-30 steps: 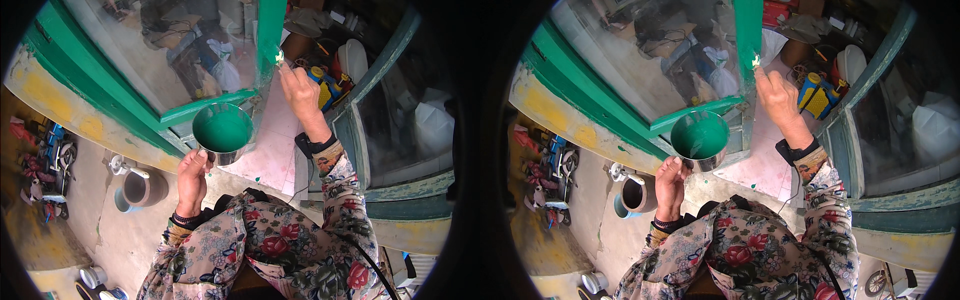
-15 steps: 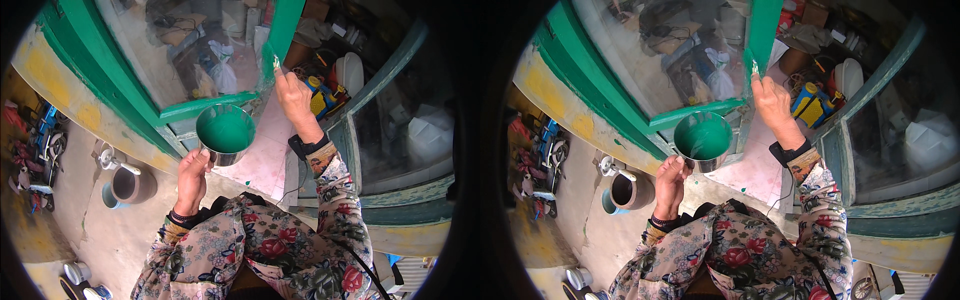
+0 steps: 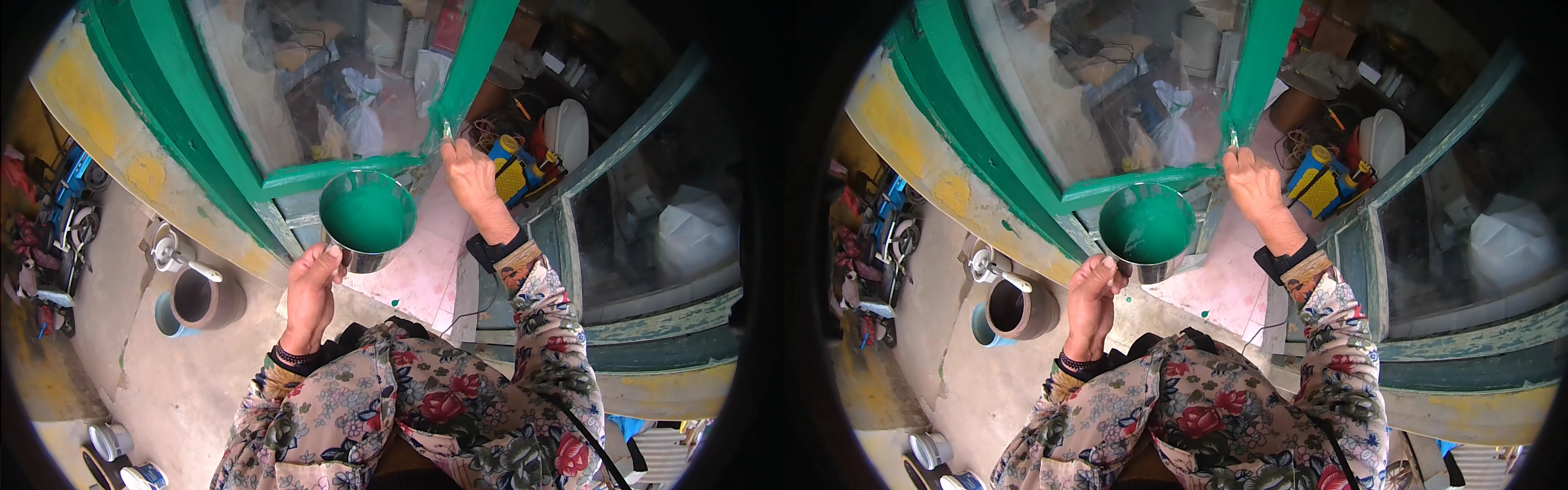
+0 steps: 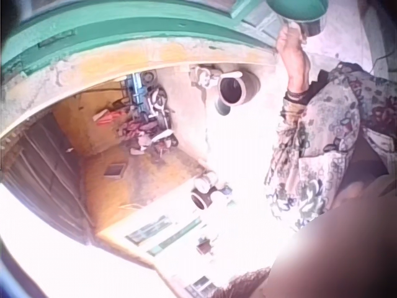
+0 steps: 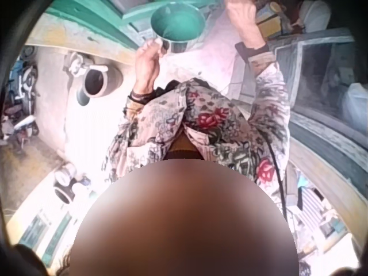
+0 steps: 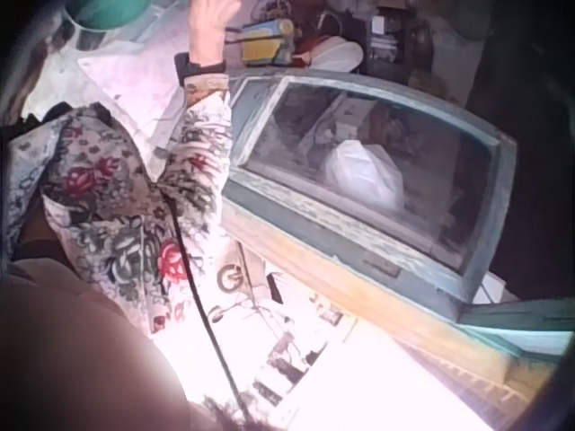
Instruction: The person paints a green window frame using a paintbrush and a small metal cup of green paint. They repeatedly dip the brush into the cup and apply paint to the frame's edges and corners, working methodically along the vertical and horizontal sections.
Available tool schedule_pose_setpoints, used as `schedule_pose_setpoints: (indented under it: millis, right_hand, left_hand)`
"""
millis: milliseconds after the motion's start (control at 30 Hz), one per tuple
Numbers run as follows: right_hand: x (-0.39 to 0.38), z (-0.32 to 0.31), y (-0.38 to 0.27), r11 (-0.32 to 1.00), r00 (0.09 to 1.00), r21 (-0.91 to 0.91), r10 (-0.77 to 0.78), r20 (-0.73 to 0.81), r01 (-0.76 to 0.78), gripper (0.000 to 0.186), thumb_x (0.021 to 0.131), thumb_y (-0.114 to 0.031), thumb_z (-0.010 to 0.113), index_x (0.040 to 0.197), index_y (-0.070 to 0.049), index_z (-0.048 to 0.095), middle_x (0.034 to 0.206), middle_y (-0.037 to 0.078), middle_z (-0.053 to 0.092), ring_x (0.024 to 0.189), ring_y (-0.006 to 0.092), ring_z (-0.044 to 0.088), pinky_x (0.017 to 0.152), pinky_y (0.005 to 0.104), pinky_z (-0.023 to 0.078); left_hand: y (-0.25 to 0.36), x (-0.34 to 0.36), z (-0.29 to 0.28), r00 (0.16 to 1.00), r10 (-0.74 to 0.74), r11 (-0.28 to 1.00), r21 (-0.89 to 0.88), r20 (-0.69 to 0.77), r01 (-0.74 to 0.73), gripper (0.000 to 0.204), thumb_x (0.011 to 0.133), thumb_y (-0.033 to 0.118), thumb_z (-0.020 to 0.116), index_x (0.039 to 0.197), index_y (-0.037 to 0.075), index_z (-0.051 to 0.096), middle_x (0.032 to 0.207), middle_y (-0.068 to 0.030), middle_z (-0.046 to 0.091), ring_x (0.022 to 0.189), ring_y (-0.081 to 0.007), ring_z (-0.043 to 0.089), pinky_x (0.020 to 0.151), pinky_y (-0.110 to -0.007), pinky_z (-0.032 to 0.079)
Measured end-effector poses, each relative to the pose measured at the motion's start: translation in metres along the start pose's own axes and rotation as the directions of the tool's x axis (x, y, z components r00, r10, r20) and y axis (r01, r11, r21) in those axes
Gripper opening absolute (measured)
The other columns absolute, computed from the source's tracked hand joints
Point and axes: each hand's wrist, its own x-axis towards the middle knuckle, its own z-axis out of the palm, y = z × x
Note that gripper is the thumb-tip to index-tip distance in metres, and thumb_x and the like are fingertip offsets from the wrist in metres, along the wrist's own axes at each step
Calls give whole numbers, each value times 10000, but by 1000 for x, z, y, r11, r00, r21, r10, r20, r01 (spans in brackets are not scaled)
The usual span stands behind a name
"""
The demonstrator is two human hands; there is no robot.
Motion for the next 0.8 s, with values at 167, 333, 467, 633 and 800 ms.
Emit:
schedule_pose_setpoints:
  millis: [167,333,467,633,800]
  right_hand:
    - [7,-16,-4,1000,1000,9,7,-10,-7,157,735,-25,615,888,-50,593,711,76,507,589,232,609,500,337,487]
    - [44,-29,28,996,970,-82,3,-244,-23,202,723,-30,629,921,-37,596,709,65,514,575,217,604,486,312,480]
    - [26,-12,-6,993,999,-120,7,52,-1,131,727,-63,628,846,-48,575,741,77,556,570,216,630,497,314,510]
    - [35,-31,3,999,999,7,-35,-14,35,131,722,-24,628,843,-48,586,736,98,542,555,257,614,486,358,500]
    - [73,-51,29,994,970,-108,2,-243,-29,113,711,-30,624,805,-60,569,698,83,525,551,233,611,465,324,487]
  left_hand:
    - [1,-1,-1,1000,7,1000,-1,-5,-7,238,907,229,632,742,74,557,720,2,553,664,-76,442,639,-222,328]
    - [-4,1,0,999,21,999,-37,27,-20,231,906,228,635,753,68,567,712,7,542,661,-75,427,636,-223,324]
    - [-6,1,2,1000,18,999,-44,13,-18,240,906,229,635,740,72,560,708,8,537,659,-75,422,635,-224,322]
    - [-5,-4,3,999,47,998,-46,12,-46,247,905,228,635,730,76,551,705,7,535,660,-76,422,637,-224,321]
    - [-8,-2,7,999,36,998,-56,-16,-37,257,905,224,635,713,85,534,686,6,524,654,-77,422,637,-228,321]
